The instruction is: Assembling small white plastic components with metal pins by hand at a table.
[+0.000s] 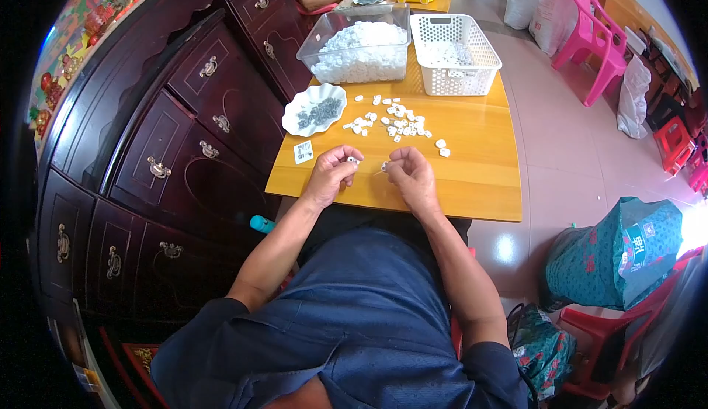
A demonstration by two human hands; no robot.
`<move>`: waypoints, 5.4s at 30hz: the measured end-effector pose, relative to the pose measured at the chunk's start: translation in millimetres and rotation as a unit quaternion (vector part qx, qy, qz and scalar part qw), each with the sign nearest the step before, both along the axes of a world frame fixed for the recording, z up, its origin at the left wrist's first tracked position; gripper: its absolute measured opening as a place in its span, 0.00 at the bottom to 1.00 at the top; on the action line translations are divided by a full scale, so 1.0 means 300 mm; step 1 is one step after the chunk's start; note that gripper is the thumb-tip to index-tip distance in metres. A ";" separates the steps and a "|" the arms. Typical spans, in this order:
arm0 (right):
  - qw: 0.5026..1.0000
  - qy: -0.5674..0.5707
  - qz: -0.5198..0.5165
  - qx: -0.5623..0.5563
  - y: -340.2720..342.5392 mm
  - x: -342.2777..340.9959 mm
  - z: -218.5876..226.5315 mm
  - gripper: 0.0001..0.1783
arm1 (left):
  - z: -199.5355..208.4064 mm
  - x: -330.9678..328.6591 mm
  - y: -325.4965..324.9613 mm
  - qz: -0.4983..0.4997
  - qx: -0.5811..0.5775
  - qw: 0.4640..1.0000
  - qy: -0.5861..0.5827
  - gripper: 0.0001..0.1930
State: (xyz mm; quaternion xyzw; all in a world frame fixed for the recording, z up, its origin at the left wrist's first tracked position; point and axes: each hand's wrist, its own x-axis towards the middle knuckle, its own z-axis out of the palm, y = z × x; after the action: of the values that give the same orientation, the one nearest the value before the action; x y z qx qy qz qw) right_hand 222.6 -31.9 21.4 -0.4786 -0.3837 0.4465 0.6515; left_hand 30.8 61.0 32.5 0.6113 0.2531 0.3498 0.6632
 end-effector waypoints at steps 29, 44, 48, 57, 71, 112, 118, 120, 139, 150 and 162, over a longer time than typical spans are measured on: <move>0.996 -0.088 -0.007 0.028 0.008 -0.021 -0.035 0.09 | 0.018 0.021 -0.038 0.003 0.073 0.996 0.041 0.12; 0.996 -0.081 0.004 0.042 0.009 -0.019 -0.033 0.09 | 0.015 0.024 -0.038 0.005 0.096 0.994 0.048 0.12; 0.996 -0.082 0.005 0.039 0.008 -0.020 -0.029 0.09 | 0.019 0.025 -0.040 0.003 0.093 0.994 0.058 0.11; 0.996 -0.086 0.010 0.033 0.011 -0.018 -0.036 0.08 | 0.009 0.033 -0.048 -0.001 0.086 0.994 0.068 0.12; 1.000 -0.015 0.019 0.009 0.006 -0.040 -0.024 0.08 | 0.008 0.035 -0.051 0.002 0.089 0.994 0.061 0.11; 0.987 0.157 0.008 0.016 0.008 -0.085 -0.037 0.06 | 0.076 0.063 -0.120 0.112 0.450 0.863 0.200 0.15; 0.984 0.179 -0.008 0.018 0.001 -0.095 -0.026 0.05 | 0.080 0.062 -0.122 0.120 0.485 0.845 0.190 0.15; 0.985 0.172 -0.007 0.024 0.002 -0.092 -0.029 0.05 | 0.076 0.062 -0.124 0.123 0.488 0.843 0.189 0.15; 0.980 0.199 0.012 0.021 -0.001 -0.091 -0.024 0.04 | 0.068 0.059 -0.115 0.130 0.493 0.846 0.155 0.10; 0.991 0.104 -0.057 0.059 0.020 -0.035 -0.027 0.03 | 0.088 0.044 -0.100 0.092 0.413 0.892 0.158 0.17; 0.792 -0.515 -0.319 -0.074 -0.032 0.261 -0.015 0.04 | -0.040 0.040 0.211 0.190 0.438 0.799 0.366 0.17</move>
State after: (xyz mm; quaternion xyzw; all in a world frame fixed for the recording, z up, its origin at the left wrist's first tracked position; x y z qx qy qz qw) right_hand 300.9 -41.5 17.0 -0.7799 -0.4536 -0.0723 0.4252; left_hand 42.8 124.3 20.6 0.8586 0.4081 0.2927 0.1027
